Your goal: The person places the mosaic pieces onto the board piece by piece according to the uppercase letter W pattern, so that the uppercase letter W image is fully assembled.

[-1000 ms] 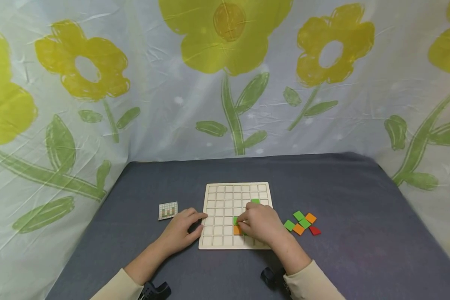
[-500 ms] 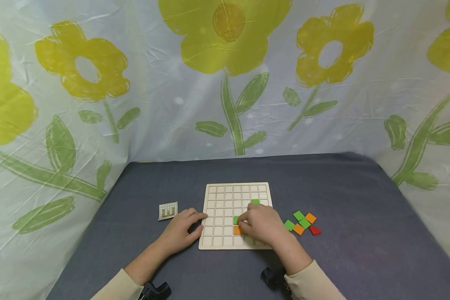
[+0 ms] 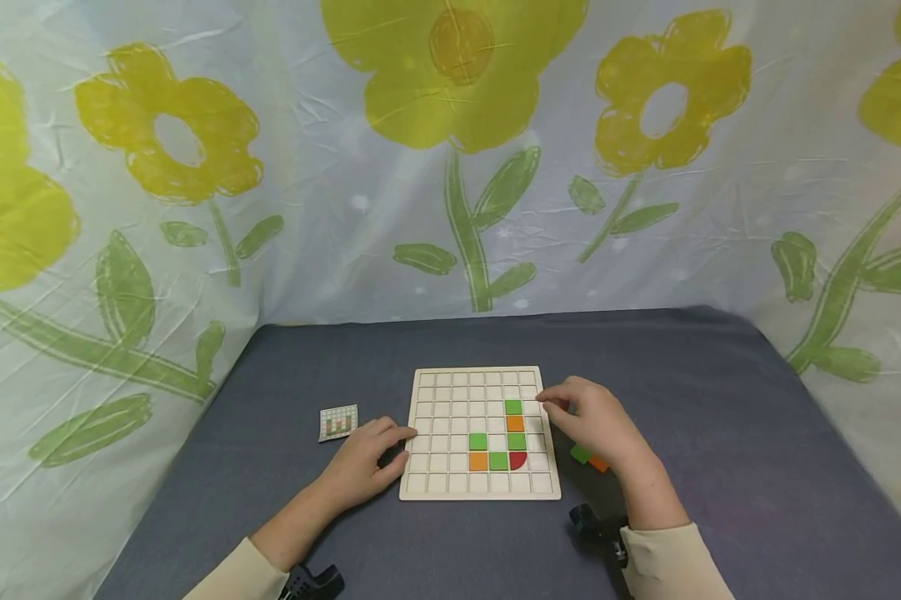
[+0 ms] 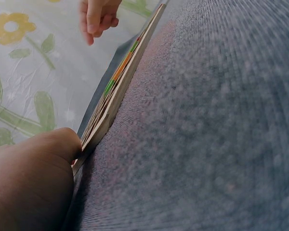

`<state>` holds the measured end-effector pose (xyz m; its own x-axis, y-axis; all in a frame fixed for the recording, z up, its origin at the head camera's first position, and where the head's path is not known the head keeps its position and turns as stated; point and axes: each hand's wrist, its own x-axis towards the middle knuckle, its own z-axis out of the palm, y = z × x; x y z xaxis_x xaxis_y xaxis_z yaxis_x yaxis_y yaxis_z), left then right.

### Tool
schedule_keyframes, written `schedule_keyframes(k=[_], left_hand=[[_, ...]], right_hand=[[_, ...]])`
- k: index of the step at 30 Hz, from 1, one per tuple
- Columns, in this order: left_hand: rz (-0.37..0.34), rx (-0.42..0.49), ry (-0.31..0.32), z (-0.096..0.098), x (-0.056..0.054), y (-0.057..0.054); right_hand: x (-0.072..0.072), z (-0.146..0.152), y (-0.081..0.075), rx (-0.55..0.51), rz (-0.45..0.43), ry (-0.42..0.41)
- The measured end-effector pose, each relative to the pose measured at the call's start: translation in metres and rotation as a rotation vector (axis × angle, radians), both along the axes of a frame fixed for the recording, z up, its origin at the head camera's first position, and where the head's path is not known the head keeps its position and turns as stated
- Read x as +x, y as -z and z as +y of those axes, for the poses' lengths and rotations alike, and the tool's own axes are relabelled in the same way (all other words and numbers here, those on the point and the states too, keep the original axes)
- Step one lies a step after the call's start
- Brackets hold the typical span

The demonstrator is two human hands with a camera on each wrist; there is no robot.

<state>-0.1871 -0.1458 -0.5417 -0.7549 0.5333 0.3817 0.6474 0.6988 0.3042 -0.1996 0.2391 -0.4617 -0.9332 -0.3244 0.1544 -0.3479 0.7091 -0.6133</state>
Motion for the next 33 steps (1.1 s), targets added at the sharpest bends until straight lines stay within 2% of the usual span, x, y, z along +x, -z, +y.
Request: schedule_keyframes(k=[6, 12, 19, 25, 29, 33], left_hand=[[0.006, -0.002, 0.001, 0.001, 0.000, 0.000], [0.009, 0.002, 0.005, 0.000, 0.000, 0.000], [-0.002, 0.000, -0.010, 0.000, 0.000, -0.001], [-0.005, 0.003, -0.012, 0.000, 0.000, -0.001], [-0.006, 0.002, -0.010, 0.000, 0.000, -0.001], [-0.010, -0.008, -0.011, 0.001, 0.000, -0.001]], right_hand=[[0.000, 0.037, 0.002, -0.034, -0.082, 0.090], [0.000, 0.068, 0.008, -0.058, -0.172, 0.123], [-0.001, 0.094, 0.017, -0.058, -0.319, 0.098], [0.001, 0.105, 0.016, -0.053, -0.432, 0.039], [0.002, 0.107, 0.019, -0.066, -0.444, 0.025], [0.002, 0.106, 0.022, -0.045, -0.410, 0.066]])
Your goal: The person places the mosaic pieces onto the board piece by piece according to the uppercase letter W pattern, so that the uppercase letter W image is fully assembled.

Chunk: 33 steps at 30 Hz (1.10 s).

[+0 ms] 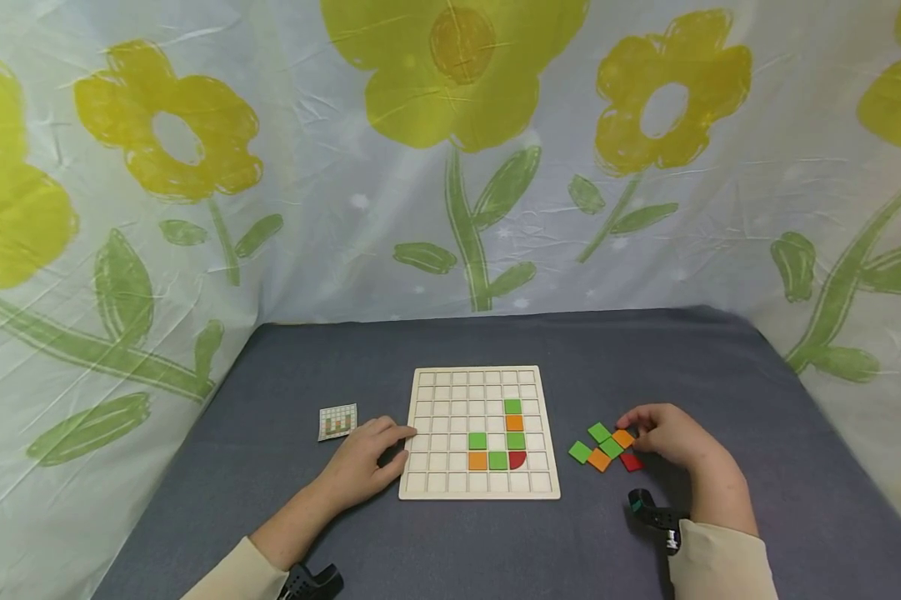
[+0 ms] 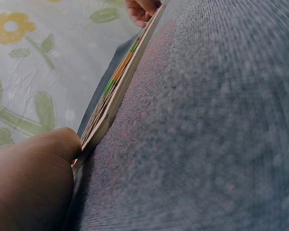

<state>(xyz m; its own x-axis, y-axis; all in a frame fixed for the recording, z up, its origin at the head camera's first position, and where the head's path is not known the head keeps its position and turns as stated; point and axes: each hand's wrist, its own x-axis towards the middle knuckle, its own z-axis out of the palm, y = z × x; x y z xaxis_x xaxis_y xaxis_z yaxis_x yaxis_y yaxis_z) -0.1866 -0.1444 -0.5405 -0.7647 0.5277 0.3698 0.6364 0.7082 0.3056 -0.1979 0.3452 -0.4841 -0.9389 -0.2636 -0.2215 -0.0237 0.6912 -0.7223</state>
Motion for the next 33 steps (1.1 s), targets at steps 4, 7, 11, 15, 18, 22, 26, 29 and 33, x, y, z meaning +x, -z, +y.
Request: schedule_keyframes(k=[4, 7, 11, 15, 18, 22, 26, 29, 33], left_hand=[[0.003, -0.007, 0.002, 0.001, 0.001, 0.000], [0.005, -0.005, 0.003, 0.001, 0.001, 0.000], [0.002, 0.000, 0.003, 0.001, 0.001, -0.001], [0.006, 0.005, 0.005, 0.001, 0.002, -0.001], [0.012, 0.008, 0.006, 0.000, 0.002, 0.000], [0.015, 0.011, 0.006, 0.000, 0.002, 0.000], [0.016, 0.014, 0.010, 0.000, 0.002, 0.000], [0.018, 0.018, 0.013, 0.000, 0.001, 0.001], [0.026, 0.025, 0.014, -0.001, 0.000, 0.001]], right_hand=[[0.000, -0.001, 0.000, 0.026, 0.005, 0.036], [0.000, -0.001, 0.001, 0.042, 0.003, 0.042], [-0.001, -0.001, 0.003, 0.064, 0.000, 0.046], [-0.003, -0.002, 0.006, 0.094, 0.030, 0.049], [-0.004, -0.001, 0.008, 0.130, 0.076, 0.062], [-0.005, -0.001, 0.007, 0.177, 0.127, 0.085], [-0.003, -0.002, -0.001, 0.167, 0.153, 0.104], [0.000, -0.008, -0.015, 0.128, 0.178, 0.111], [0.001, -0.021, -0.034, 0.093, 0.222, 0.106]])
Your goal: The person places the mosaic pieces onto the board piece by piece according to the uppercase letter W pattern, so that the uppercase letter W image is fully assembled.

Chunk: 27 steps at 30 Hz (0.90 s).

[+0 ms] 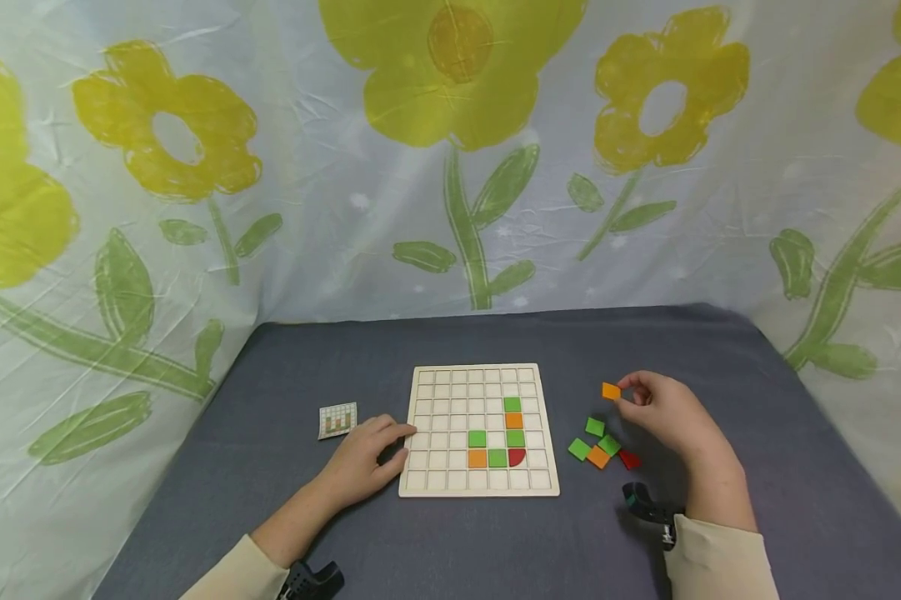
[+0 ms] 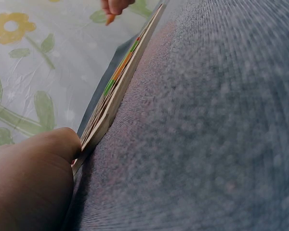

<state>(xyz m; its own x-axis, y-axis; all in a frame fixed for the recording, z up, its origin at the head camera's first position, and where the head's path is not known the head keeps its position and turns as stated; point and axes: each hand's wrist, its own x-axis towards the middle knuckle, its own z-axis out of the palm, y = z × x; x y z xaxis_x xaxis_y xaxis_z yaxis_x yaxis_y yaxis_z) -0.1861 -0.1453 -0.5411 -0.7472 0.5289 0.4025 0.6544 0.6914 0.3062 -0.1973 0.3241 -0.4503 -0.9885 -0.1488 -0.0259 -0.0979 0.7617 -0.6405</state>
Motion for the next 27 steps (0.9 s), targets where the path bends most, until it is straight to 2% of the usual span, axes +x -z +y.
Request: schedule_keyframes(k=[5, 10, 20, 24, 27], left_hand=[[0.005, 0.000, -0.011, -0.001, -0.001, 0.000], [0.006, 0.002, 0.006, -0.001, -0.001, 0.000], [0.013, 0.005, 0.005, -0.002, 0.000, -0.002], [0.014, 0.014, 0.014, -0.002, -0.001, 0.000], [0.005, 0.017, 0.020, -0.001, -0.001, 0.001]], right_hand=[[-0.003, -0.021, -0.017, -0.032, 0.020, -0.026], [0.000, -0.040, -0.031, -0.071, 0.041, -0.057], [-0.001, -0.085, -0.043, -0.151, 0.072, -0.139], [-0.005, -0.107, -0.046, -0.130, 0.101, -0.169], [-0.009, -0.123, -0.042, -0.059, 0.133, -0.199]])
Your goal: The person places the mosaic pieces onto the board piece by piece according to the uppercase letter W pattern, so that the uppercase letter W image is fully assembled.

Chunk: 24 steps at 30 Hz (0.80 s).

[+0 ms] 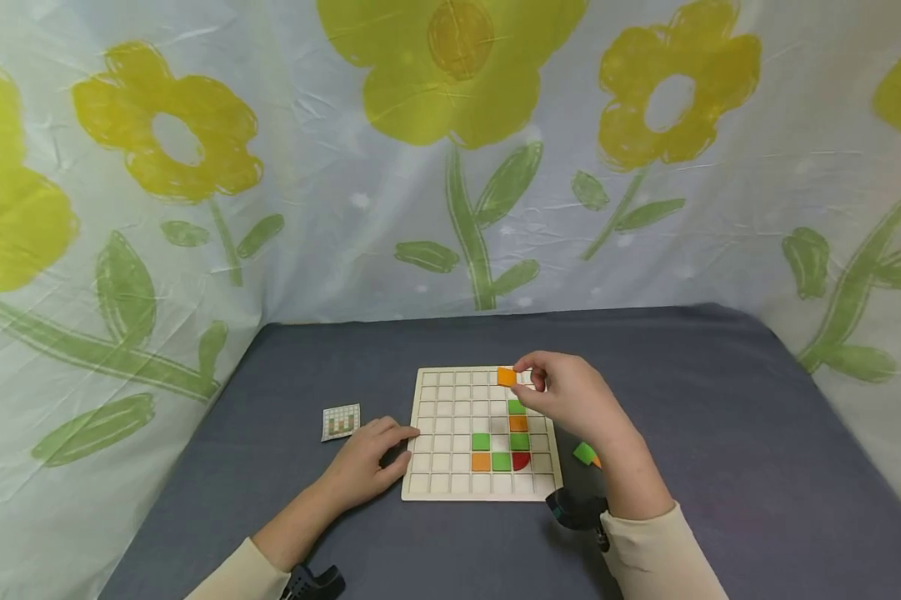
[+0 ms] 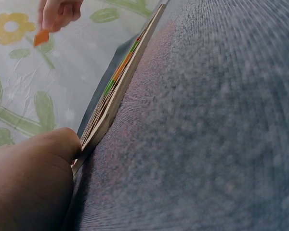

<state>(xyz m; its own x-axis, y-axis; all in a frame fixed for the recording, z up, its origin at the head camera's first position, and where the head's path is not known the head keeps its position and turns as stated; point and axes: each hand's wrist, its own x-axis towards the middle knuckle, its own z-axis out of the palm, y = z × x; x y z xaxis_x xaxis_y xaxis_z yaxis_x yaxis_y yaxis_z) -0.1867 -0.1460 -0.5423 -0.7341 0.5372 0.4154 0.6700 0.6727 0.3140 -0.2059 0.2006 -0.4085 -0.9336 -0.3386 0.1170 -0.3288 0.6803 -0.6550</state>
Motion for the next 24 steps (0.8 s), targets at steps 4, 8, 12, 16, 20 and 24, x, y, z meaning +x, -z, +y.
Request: schedule_keyframes(k=[4, 8, 12, 16, 20, 24], left_hand=[[-0.013, -0.005, -0.004, 0.001, 0.001, 0.000], [-0.016, -0.014, -0.014, 0.001, 0.002, -0.002], [-0.009, -0.023, -0.021, 0.000, 0.002, -0.003], [-0.008, -0.025, -0.015, 0.000, 0.001, -0.002], [-0.006, -0.022, -0.006, 0.000, 0.000, 0.000], [-0.006, -0.013, -0.005, 0.000, 0.000, -0.001]], right_hand=[[-0.004, -0.021, 0.013, 0.112, 0.039, -0.038], [-0.007, -0.038, 0.030, 0.186, 0.038, -0.079], [-0.010, -0.049, 0.046, 0.271, -0.011, -0.089], [-0.012, -0.054, 0.057, 0.348, -0.043, -0.069], [-0.015, -0.054, 0.064, 0.376, -0.031, -0.056], [-0.017, -0.054, 0.068, 0.375, -0.022, -0.063]])
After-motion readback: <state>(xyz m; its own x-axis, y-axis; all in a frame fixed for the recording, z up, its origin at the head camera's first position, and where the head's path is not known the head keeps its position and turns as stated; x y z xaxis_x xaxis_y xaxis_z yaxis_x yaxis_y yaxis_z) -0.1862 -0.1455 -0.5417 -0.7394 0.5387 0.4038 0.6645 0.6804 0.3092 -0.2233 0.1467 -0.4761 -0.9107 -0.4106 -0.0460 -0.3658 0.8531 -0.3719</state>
